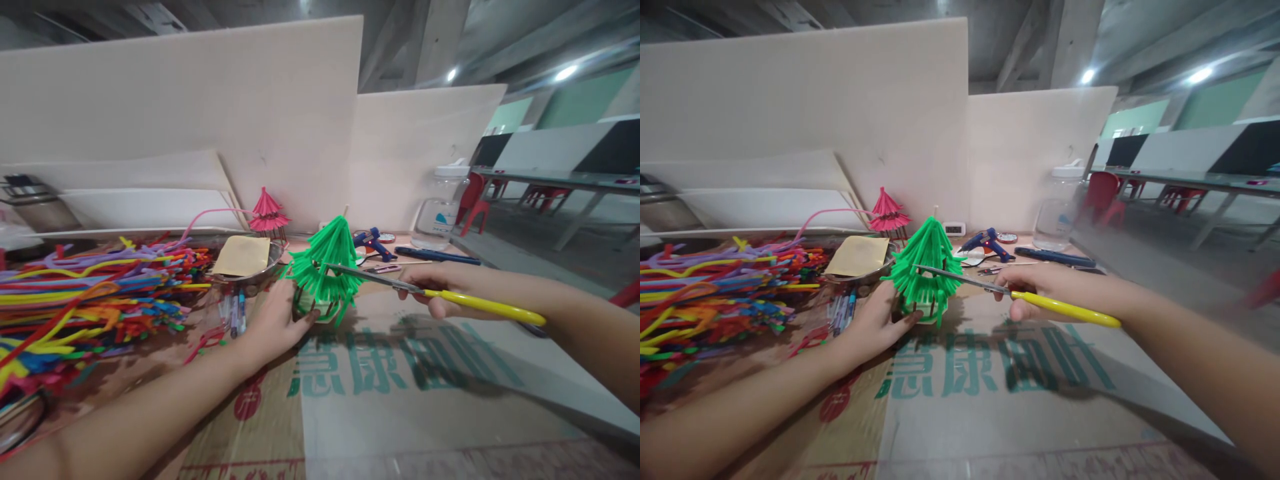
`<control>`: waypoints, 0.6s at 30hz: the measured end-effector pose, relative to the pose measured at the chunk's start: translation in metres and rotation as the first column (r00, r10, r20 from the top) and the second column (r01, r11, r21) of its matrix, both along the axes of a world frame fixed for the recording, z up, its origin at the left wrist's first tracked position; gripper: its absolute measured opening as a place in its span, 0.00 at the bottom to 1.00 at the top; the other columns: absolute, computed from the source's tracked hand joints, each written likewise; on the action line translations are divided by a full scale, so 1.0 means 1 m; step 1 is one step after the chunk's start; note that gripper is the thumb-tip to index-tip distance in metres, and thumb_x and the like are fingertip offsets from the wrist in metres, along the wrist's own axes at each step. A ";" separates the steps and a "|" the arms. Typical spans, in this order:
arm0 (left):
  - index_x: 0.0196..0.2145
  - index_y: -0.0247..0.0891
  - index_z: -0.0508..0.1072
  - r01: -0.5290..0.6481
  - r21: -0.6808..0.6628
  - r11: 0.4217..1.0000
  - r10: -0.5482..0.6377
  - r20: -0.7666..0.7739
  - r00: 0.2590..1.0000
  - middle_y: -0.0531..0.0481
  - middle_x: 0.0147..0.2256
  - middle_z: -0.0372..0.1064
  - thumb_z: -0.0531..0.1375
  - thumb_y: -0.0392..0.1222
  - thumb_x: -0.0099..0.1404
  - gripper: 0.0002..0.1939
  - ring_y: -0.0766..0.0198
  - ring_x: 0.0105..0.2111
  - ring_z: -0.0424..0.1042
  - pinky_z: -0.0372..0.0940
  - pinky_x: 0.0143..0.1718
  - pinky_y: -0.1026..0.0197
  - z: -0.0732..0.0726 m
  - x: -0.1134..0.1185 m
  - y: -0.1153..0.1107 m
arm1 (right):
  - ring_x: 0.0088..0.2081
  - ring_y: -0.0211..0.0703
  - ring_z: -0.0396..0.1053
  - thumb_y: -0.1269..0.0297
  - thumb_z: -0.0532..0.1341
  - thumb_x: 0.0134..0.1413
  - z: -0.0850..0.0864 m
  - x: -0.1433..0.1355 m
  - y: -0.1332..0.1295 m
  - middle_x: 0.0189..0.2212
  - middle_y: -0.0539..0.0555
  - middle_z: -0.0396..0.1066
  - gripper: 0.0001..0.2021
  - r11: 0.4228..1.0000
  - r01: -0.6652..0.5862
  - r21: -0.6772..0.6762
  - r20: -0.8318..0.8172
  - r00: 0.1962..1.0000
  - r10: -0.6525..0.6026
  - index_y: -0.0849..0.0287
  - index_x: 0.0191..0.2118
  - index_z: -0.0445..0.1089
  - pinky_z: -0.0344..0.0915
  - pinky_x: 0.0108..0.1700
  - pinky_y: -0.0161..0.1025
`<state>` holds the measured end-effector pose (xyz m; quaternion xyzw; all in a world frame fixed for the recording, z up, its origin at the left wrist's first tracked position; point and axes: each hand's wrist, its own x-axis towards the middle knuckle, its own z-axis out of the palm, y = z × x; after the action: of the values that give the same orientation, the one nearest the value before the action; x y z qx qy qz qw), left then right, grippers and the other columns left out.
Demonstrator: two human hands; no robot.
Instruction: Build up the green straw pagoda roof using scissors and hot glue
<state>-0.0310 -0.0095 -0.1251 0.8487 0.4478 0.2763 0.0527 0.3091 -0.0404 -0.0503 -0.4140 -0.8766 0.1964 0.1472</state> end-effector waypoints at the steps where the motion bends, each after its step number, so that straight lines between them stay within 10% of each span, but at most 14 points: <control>1: 0.40 0.38 0.64 0.003 0.004 1.000 -0.003 -0.003 1.000 0.39 0.40 0.65 0.56 0.54 0.64 0.16 0.46 0.43 0.67 0.64 0.44 0.44 0.000 0.000 0.000 | 0.33 0.43 0.66 0.35 0.57 0.54 -0.001 0.001 0.001 0.36 0.53 0.69 0.27 1.000 -0.010 -0.020 -0.008 1.000 0.009 0.54 0.43 0.73 0.62 0.33 0.37; 18: 0.35 0.40 0.61 0.040 0.127 0.991 -0.041 0.004 0.999 0.45 0.35 0.63 0.57 0.52 0.65 0.13 0.52 0.37 0.66 0.63 0.37 0.51 -0.006 -0.001 0.004 | 0.32 0.43 0.64 0.38 0.60 0.53 -0.005 -0.003 0.007 0.37 0.52 0.70 0.24 0.994 -0.070 -0.087 -0.046 0.997 0.066 0.54 0.42 0.72 0.57 0.31 0.35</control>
<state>-0.0322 -0.0057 -0.1308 0.8583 0.4120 0.3058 0.0058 0.3061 -0.0337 -0.0552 -0.3859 -0.8772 0.2488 0.1406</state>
